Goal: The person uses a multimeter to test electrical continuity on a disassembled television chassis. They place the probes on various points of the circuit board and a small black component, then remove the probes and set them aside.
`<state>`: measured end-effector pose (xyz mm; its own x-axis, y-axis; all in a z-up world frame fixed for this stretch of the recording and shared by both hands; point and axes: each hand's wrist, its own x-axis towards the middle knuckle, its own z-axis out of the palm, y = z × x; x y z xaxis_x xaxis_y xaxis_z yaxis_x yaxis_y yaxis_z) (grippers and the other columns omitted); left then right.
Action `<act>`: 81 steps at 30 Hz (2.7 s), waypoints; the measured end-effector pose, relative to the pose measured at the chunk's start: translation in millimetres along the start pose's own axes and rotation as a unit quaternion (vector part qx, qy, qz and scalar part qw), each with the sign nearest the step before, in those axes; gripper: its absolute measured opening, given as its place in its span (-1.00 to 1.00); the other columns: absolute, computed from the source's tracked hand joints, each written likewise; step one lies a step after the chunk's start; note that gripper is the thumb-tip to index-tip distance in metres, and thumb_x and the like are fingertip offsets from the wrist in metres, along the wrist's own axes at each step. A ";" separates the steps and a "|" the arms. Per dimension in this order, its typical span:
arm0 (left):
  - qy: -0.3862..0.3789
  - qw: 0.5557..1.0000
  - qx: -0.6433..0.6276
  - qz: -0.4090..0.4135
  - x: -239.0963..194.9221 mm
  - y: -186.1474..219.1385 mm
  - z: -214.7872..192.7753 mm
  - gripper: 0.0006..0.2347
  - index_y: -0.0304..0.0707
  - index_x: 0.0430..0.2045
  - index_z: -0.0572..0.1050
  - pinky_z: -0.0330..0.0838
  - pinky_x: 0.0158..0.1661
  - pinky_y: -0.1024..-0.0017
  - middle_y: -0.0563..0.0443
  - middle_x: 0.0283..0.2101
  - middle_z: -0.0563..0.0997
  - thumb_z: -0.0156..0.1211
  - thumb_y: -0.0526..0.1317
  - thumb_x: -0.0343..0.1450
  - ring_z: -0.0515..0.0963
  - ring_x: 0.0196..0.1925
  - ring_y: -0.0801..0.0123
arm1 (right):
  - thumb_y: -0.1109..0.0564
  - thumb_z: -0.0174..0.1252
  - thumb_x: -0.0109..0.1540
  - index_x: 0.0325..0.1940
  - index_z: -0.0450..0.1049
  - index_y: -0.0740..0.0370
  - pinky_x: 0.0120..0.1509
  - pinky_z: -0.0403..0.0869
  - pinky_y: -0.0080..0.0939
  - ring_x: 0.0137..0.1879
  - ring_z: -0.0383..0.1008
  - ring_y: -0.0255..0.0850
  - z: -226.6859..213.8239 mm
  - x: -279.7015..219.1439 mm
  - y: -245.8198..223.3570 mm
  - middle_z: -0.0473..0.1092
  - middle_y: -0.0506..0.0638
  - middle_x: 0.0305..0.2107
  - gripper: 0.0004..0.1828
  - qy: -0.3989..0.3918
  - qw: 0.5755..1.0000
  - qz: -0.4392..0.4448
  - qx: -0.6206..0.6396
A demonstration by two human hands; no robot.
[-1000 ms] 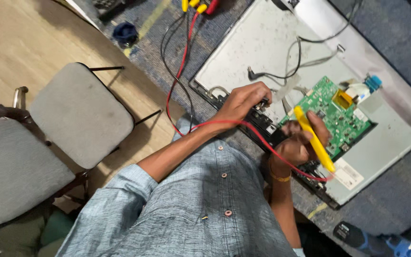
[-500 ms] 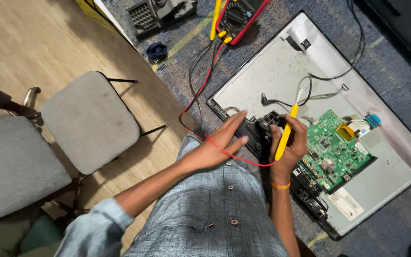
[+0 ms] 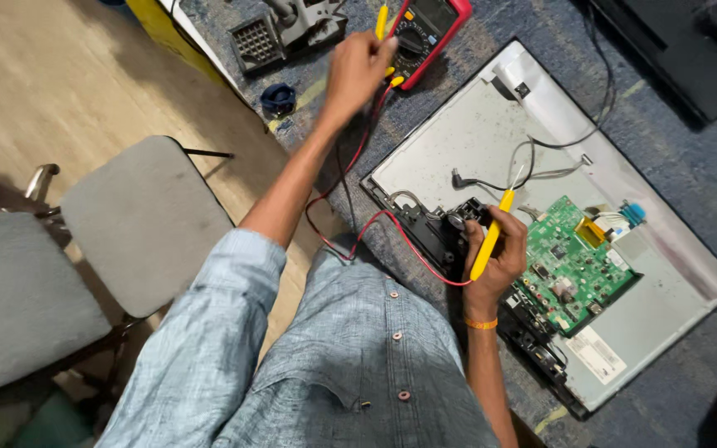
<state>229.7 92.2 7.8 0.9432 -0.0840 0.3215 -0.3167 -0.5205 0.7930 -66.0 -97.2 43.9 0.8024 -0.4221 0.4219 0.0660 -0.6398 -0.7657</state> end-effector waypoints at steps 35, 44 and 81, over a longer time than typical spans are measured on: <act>-0.085 0.992 -0.050 0.079 5.6 -21.2 20.3 -0.22 -0.32 0.30 0.10 0.34 0.25 0.09 -0.38 0.19 0.45 0.56 -0.15 0.28 0.46 0.26 -0.18 | 0.27 0.36 0.28 0.09 0.49 0.27 0.02 0.47 -0.23 -0.10 0.47 -0.17 4.7 7.7 3.4 0.44 0.08 -0.13 -0.69 0.029 0.999 -0.003 -0.021; -0.127 0.982 0.059 0.123 1.1 0.9 12.1 -0.76 -0.14 -0.01 0.32 0.53 -0.21 0.04 -0.32 0.01 0.43 0.23 -0.20 0.53 0.64 -0.13 -0.19 | 0.24 0.37 0.27 0.08 0.50 0.27 0.02 0.48 -0.22 -0.09 0.49 -0.16 4.3 6.0 4.0 0.45 0.08 -0.12 -0.68 0.028 0.999 -0.010 -0.029; 0.042 0.986 -0.147 0.064 -132.7 32.9 -66.0 -0.78 -0.28 0.14 0.24 0.52 0.14 0.41 -0.08 0.12 0.54 0.08 -0.43 0.67 0.63 0.08 0.31 | 0.19 0.43 0.25 0.12 0.43 0.23 0.15 0.54 -0.18 0.04 0.57 -0.10 -7.1 -5.3 2.5 0.48 0.08 -0.05 -0.58 0.022 1.000 0.012 -0.009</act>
<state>87.5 142.3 25.4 0.8860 -0.0567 0.4601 -0.4594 -0.2401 0.8551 -74.2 -101.2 43.2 0.7770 -0.4647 0.4246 0.0367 -0.6399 -0.7675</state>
